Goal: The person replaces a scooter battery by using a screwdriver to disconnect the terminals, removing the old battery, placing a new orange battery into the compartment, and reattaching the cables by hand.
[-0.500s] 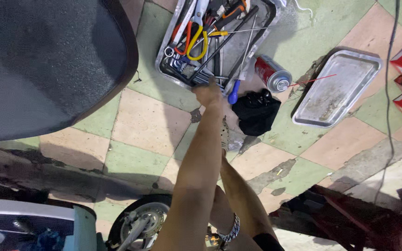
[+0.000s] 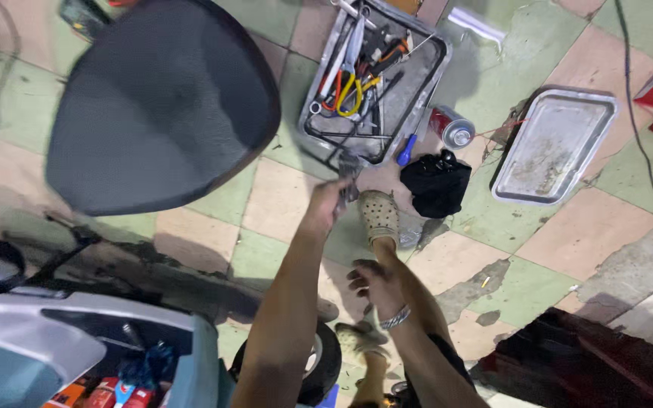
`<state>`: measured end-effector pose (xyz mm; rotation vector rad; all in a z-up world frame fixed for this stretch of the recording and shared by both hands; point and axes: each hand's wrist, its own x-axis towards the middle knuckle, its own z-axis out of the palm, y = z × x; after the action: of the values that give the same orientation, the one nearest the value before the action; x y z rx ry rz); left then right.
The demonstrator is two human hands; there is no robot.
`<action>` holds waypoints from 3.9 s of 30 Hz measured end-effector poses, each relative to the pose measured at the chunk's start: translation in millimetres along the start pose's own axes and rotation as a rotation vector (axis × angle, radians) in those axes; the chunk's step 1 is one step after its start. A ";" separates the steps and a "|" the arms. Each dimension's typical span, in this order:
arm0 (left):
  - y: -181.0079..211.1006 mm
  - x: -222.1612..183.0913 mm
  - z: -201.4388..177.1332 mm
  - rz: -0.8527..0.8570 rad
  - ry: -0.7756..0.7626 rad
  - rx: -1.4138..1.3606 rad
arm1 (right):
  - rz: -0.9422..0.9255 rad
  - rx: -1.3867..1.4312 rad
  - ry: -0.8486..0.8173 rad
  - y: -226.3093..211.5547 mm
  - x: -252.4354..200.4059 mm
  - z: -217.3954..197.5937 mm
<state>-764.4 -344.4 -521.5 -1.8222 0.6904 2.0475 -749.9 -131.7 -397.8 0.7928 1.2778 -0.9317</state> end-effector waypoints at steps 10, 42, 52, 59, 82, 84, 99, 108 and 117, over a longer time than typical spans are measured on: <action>-75.6 -352.9 -2.1 0.315 -0.292 0.077 | -0.456 0.297 -0.191 -47.8 -186.3 21.4; -288.5 -877.1 -166.9 1.708 0.266 0.374 | -0.388 -1.144 -0.973 174.7 -654.3 88.0; -307.5 -871.9 -188.3 1.147 -0.009 0.237 | -0.294 -1.497 -1.050 185.4 -652.7 103.0; -306.9 -821.5 -257.6 1.236 0.266 -0.116 | -0.259 -1.448 -0.874 154.1 -642.6 106.1; -51.4 -522.2 -331.2 0.361 0.630 -0.630 | -0.637 -0.989 0.190 -148.9 85.8 403.4; -38.6 -512.5 -332.8 0.152 0.581 -0.725 | -0.522 -0.541 -0.148 -157.7 124.8 429.1; -15.6 -545.0 -337.0 0.210 0.583 -0.798 | -0.873 -1.549 0.261 -112.2 75.0 456.5; -125.9 -681.9 -308.9 0.541 0.654 -0.365 | 0.260 -1.169 -0.693 104.2 -258.6 396.9; -416.9 -751.8 -239.1 0.561 0.778 -0.824 | 0.213 -1.237 -0.893 321.4 -350.6 284.6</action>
<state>-237.8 -64.8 142.3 -3.3139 0.6143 2.0628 -353.4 -203.7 -17.2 -0.4452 0.6995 -0.1209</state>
